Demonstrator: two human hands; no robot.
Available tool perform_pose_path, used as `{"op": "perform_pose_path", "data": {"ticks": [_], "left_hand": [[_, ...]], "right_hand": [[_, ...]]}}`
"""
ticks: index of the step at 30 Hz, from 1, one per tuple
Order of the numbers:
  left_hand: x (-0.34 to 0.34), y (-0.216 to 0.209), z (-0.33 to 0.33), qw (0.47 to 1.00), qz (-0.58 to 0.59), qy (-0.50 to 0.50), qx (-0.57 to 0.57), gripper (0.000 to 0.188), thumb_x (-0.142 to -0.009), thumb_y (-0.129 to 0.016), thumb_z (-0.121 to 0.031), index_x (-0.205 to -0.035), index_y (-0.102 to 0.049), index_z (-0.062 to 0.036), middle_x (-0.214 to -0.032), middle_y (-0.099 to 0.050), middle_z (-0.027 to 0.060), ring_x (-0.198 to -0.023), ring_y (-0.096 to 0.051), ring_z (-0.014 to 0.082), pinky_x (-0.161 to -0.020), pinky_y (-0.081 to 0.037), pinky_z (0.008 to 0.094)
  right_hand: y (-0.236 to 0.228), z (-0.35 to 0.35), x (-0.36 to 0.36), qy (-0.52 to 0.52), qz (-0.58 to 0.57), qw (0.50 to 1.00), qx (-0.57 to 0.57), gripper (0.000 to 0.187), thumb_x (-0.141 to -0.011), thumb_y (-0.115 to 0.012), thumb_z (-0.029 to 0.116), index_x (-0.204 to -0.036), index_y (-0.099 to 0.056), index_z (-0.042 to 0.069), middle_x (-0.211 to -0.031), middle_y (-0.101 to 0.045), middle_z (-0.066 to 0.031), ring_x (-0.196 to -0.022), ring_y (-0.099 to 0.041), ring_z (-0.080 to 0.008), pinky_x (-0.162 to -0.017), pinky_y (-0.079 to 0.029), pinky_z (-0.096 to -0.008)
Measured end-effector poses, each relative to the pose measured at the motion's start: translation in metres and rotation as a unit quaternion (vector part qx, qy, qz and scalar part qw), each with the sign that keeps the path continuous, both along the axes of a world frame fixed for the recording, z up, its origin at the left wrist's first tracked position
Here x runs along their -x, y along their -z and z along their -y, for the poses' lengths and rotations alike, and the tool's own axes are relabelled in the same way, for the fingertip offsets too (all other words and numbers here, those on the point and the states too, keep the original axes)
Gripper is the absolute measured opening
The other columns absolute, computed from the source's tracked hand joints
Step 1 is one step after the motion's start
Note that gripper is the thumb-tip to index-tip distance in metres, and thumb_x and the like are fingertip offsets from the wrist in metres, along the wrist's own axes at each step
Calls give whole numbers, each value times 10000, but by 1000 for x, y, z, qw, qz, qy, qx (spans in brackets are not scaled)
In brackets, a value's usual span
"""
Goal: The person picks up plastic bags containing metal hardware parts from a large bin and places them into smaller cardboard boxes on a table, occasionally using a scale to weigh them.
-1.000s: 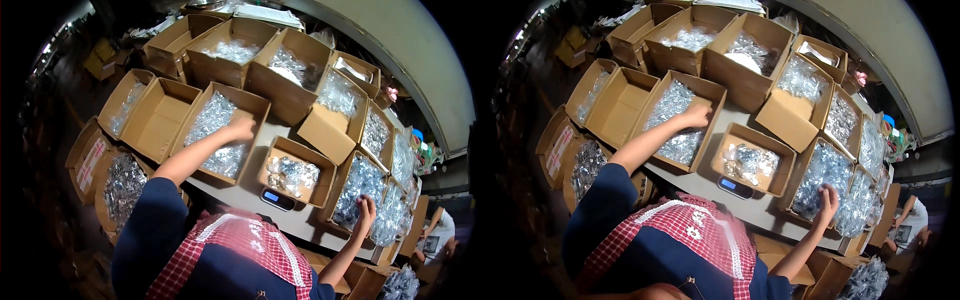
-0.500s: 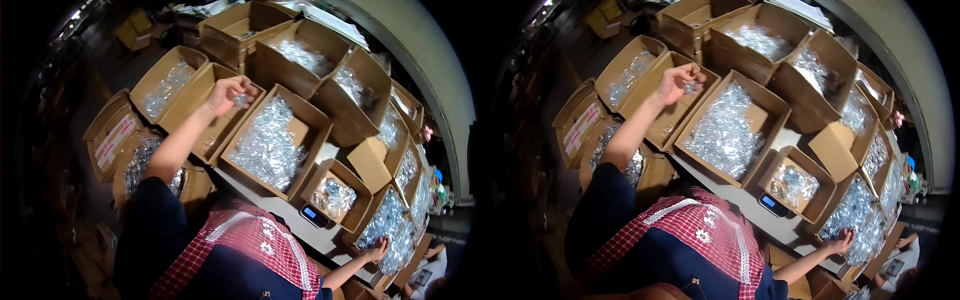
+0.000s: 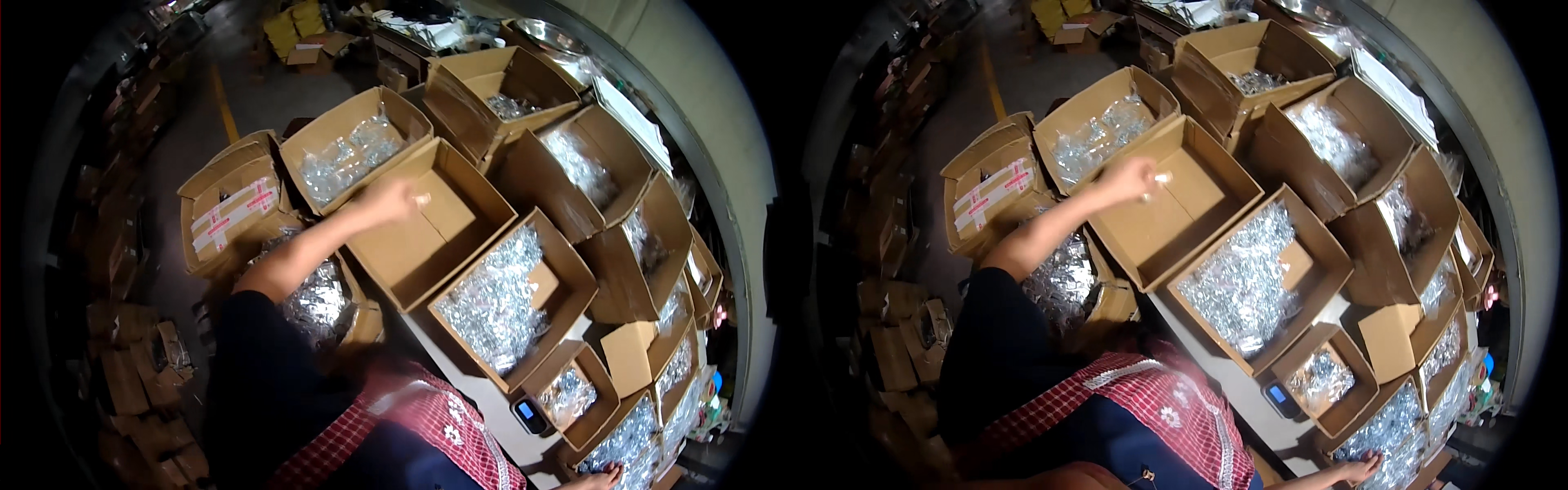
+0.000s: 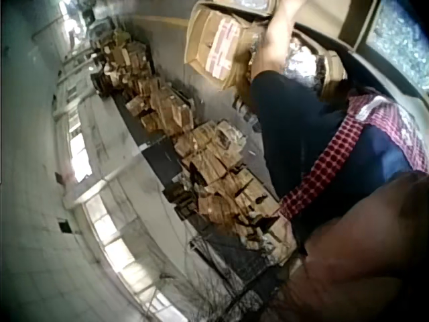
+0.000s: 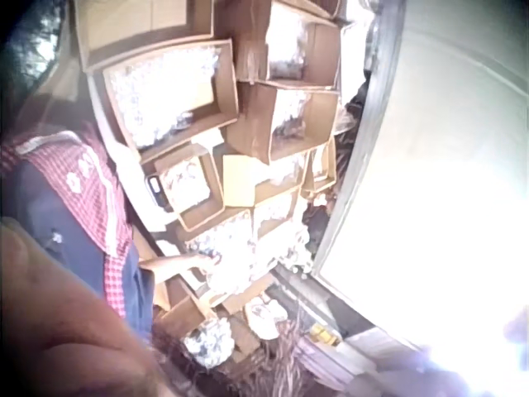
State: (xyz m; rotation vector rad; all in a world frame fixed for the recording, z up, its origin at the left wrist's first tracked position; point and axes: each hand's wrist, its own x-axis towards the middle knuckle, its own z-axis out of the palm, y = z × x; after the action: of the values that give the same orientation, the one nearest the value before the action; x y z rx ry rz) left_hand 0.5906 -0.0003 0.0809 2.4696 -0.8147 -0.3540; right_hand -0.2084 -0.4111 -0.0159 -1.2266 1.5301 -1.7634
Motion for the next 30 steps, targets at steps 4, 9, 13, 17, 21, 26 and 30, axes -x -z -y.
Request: {"op": "perform_pose_path", "data": {"ticks": [4,9,13,17,21,26,30], "left_hand": [[-93,-44,-24,978,126,-148,-74,371,-727,-630,-199,-1079,-596,-89,-929,-695,155,-878,-672,330,-769,-512,445],[-180,48,-93,964,-53,-154,-212,564,-744,-673,-414,-1149,-620,-26,-971,-687,178,-885,-667,286,-785,-517,381],[-178,65,-125,978,-3,-121,-167,397,-784,-664,-345,-957,-697,11,-866,-683,152,-785,-646,269,-703,-509,375],[-156,23,-125,923,-234,-153,264,114,-816,-639,-137,-754,-655,-42,-628,-585,33,-516,-543,107,-487,-441,275],[-80,-64,-76,778,-411,-21,475,176,-838,-582,-183,-704,-554,-72,-483,-462,-46,-506,-465,53,-495,-375,224],[17,-70,45,511,-631,286,509,250,-846,-497,-210,-620,-434,-124,-420,-390,-58,-532,-379,99,-524,-337,245],[133,-57,143,355,-768,295,445,275,-875,-505,-218,-631,-424,-119,-431,-386,-48,-517,-361,112,-523,-362,264]], "right_hand": [[23,21,38,112,-234,963,67,139,-819,-682,162,-838,-727,32,-840,-674,-116,-662,-598,-251,-597,-507,-407],[18,16,4,116,-242,962,56,137,-830,-670,147,-761,-709,35,-766,-657,-110,-642,-597,-231,-592,-508,-388],[11,13,-7,111,-253,958,73,174,-839,-661,135,-699,-695,38,-707,-644,-106,-626,-596,-214,-588,-509,-373],[7,4,-7,134,-353,917,128,228,-848,-652,122,-637,-681,40,-648,-630,-101,-610,-595,-197,-584,-509,-357],[1,-4,-20,36,-16,999,-12,191,-915,-613,95,-1083,-626,5,-878,-637,-53,-680,-530,-121,-597,-443,-233],[-11,-15,-22,81,-49,996,-9,208,-922,-595,82,-1114,-619,6,-882,-643,-61,-707,-563,-135,-622,-478,-250],[-20,-25,-37,28,82,996,-21,329,-876,-624,44,-1194,-562,-12,-885,-645,-75,-737,-593,-146,-679,-490,-255]]}}
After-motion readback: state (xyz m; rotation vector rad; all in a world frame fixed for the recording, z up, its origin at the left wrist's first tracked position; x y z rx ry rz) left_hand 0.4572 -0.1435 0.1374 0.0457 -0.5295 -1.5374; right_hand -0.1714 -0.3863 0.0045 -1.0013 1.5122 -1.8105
